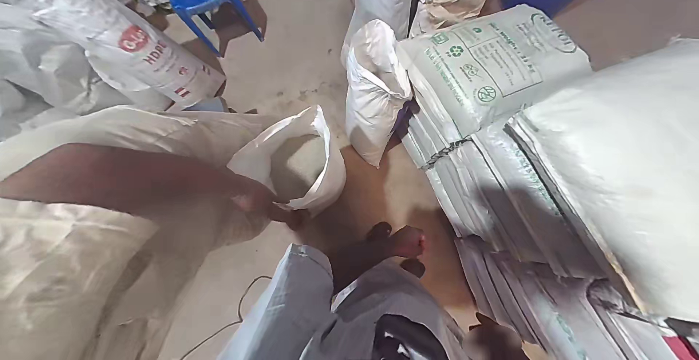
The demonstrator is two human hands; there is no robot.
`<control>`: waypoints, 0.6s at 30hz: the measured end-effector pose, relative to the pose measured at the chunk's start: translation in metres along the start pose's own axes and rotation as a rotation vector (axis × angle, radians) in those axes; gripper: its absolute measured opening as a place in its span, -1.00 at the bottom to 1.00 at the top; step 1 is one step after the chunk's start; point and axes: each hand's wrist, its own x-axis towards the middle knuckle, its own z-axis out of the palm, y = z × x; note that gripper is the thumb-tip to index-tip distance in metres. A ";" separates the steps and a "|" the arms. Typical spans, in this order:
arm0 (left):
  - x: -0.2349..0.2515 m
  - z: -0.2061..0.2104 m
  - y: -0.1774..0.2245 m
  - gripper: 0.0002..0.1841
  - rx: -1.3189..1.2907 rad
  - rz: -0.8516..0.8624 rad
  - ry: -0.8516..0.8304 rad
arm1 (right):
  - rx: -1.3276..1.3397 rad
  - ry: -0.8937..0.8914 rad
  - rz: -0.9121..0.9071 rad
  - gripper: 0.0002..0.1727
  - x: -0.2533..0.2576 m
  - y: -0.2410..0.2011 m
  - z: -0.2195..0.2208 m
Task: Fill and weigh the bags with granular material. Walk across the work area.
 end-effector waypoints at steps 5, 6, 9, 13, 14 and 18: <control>0.013 -0.001 0.021 -0.68 0.015 0.021 -0.048 | 0.012 0.028 0.014 -0.63 0.001 -0.011 -0.011; 0.016 0.000 0.026 -0.68 0.026 0.024 -0.068 | 0.012 0.046 0.012 -0.64 0.000 -0.011 -0.014; 0.021 0.004 0.036 -0.66 0.082 -0.023 -0.124 | 0.031 0.083 0.029 -0.65 -0.001 -0.007 -0.020; 0.038 0.019 0.025 -0.66 0.220 -0.013 -0.206 | 0.112 0.118 0.076 -0.64 -0.007 0.012 -0.026; 0.042 0.023 0.022 -0.67 0.252 -0.007 -0.217 | 0.134 0.135 0.079 -0.63 -0.009 0.019 -0.027; 0.061 0.044 0.019 -0.73 0.396 0.008 -0.266 | 0.199 0.201 0.090 -0.64 -0.025 0.049 -0.036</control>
